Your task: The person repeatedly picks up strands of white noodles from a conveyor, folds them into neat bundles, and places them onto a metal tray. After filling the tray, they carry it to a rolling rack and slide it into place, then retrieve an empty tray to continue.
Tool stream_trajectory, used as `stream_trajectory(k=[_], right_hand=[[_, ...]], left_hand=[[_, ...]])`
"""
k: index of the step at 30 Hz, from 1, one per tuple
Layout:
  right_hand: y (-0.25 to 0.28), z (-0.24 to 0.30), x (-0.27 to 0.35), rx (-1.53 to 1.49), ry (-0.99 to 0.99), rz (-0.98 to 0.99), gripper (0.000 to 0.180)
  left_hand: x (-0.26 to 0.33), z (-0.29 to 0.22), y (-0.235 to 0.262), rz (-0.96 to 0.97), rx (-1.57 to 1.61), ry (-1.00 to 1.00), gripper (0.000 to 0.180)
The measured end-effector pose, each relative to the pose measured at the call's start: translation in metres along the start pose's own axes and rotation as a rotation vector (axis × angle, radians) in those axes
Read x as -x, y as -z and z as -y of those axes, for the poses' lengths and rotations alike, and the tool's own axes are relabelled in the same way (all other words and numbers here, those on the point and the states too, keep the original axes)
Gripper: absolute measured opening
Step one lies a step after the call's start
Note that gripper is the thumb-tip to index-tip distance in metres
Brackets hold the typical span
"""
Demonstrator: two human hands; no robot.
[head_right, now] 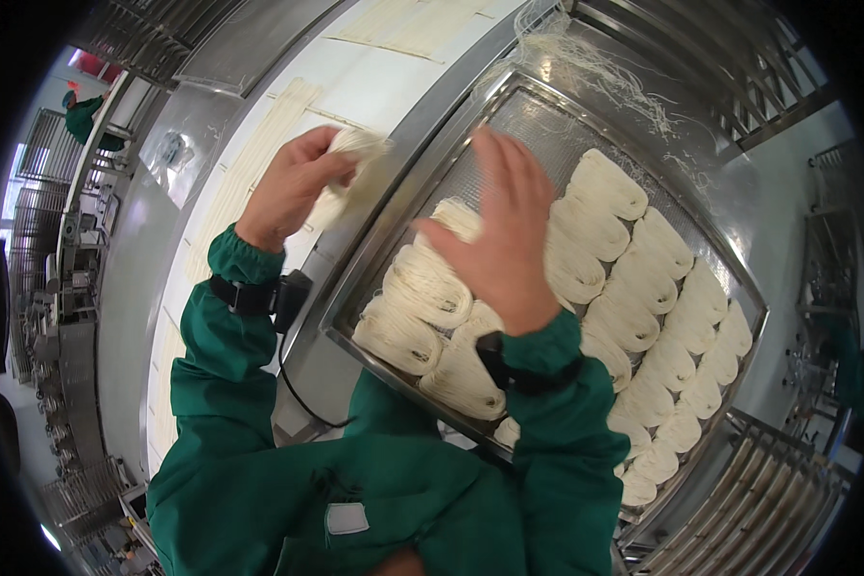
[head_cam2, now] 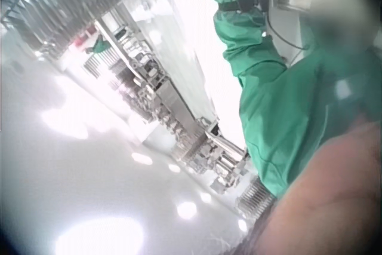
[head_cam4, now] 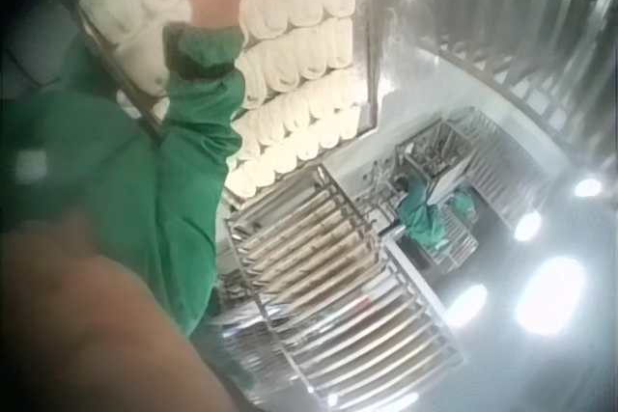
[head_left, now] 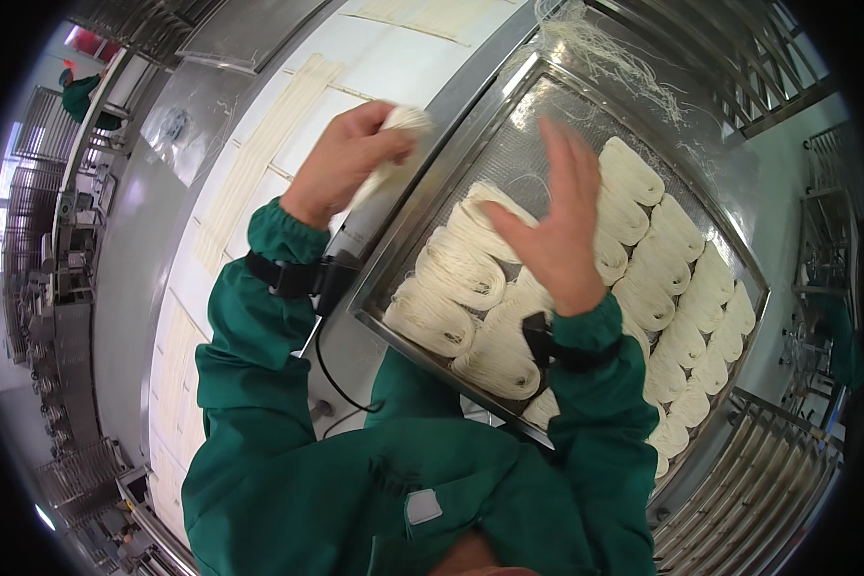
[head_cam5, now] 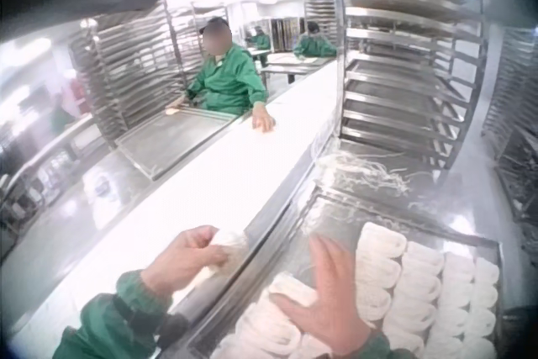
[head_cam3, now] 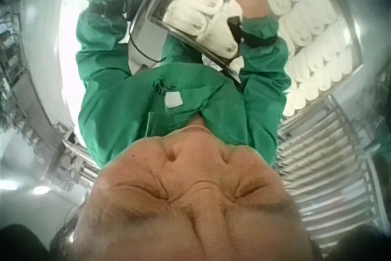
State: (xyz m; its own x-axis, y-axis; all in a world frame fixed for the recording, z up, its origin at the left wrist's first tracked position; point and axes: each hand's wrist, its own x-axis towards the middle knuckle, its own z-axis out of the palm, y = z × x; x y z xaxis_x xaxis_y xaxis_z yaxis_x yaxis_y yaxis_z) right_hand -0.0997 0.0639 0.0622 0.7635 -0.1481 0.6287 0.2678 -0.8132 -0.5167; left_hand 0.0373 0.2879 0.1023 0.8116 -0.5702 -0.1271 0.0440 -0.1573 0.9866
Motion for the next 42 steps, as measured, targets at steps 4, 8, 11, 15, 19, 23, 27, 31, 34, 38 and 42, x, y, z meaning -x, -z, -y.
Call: stream_trajectory(k=[4,8,11,15,19,23,27,31,34,38,42], right_hand=[[-0.039,-0.002,-0.035,-0.054,-0.062,-0.092,0.090],[-0.052,-0.062,-0.020,0.143,-0.225,0.088,0.077],[-0.052,-0.109,0.007,0.235,-0.358,0.310,0.045],[-0.068,-0.131,0.036,0.378,-0.280,0.371,0.023],[-0.060,-0.134,0.051,0.358,-0.237,0.361,0.039],[-0.039,-0.136,0.056,0.176,-0.202,0.179,0.035],[-0.022,-0.138,0.057,0.075,-0.223,0.046,0.032],[-0.017,-0.138,0.058,-0.009,-0.305,-0.019,0.024],[-0.025,-0.138,0.060,-0.043,-0.266,0.024,0.017],[-0.038,-0.145,0.065,0.157,-0.104,0.109,0.012],[-0.038,-0.156,0.069,0.262,-0.144,0.138,0.010]], left_hand=[[-0.042,-0.038,-0.059,0.165,0.201,-0.106,0.015],[-0.095,-0.020,-0.052,0.310,0.413,-0.125,0.014],[-0.134,0.029,-0.029,0.147,0.465,0.038,0.013],[-0.146,0.094,-0.011,-0.032,0.196,0.233,0.009],[-0.135,0.092,-0.018,0.012,0.043,0.196,0.016],[-0.111,0.059,-0.060,0.124,-0.127,0.022,0.026],[-0.110,0.058,-0.110,0.408,-0.264,0.065,0.028],[-0.123,0.087,-0.136,0.527,-0.195,0.026,0.026],[-0.129,0.111,-0.136,0.236,-0.531,-0.338,0.028],[-0.127,0.132,-0.123,-0.064,-1.044,-0.596,0.027],[-0.121,0.139,-0.112,-0.048,-1.093,-0.544,0.029]])
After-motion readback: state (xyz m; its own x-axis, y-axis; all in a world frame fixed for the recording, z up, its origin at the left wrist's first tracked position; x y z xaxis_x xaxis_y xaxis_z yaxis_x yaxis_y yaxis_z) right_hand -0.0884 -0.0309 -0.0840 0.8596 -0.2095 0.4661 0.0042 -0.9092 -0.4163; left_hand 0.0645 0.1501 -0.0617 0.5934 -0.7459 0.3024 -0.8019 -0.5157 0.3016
